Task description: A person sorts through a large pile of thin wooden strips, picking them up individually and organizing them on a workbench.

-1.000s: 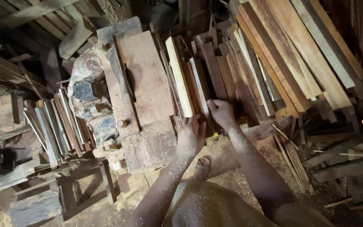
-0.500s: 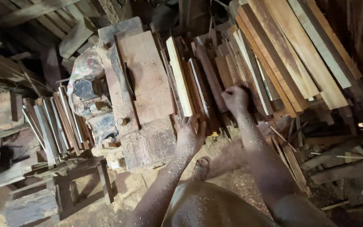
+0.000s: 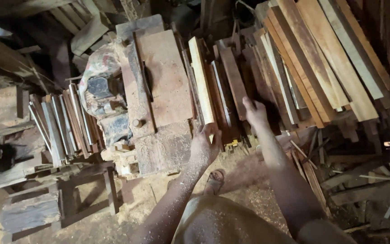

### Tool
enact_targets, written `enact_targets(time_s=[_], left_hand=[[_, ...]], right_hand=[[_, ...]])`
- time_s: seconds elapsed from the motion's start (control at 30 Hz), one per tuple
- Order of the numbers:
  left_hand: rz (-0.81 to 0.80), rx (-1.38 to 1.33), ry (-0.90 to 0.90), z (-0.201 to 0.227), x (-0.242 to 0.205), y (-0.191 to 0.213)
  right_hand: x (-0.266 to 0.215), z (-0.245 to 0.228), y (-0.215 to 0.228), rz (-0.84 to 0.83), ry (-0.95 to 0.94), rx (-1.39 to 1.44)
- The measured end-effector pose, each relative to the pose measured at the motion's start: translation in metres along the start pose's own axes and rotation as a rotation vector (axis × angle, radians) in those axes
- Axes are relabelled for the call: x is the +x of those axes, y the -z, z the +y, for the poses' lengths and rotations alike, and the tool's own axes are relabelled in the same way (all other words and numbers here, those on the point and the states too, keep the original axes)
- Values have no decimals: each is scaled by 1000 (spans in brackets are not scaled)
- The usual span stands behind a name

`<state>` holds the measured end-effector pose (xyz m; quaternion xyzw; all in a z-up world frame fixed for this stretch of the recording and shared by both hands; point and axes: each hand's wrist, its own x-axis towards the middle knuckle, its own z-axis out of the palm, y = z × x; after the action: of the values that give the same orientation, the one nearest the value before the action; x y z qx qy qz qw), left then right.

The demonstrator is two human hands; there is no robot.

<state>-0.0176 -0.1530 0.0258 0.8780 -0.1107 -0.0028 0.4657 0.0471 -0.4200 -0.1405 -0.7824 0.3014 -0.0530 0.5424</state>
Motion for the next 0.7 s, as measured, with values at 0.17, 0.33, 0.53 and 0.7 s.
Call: enact_targets(time_s=[0.17,0.33,0.53,0.7], left_hand=[[-56,-168,96,22,-17,34],[-304,-450,389,48,-44,98],[-200,-694,778,-34,-95,106],[-121,-889,815,-104,-113,105]], right_hand=[[-158,-162,18,78,-113,236],[-256,-183,-28,-119,99,106],[-306,-134,-96,-234,113,133],[-294,-146,-121,-254,453,-262]])
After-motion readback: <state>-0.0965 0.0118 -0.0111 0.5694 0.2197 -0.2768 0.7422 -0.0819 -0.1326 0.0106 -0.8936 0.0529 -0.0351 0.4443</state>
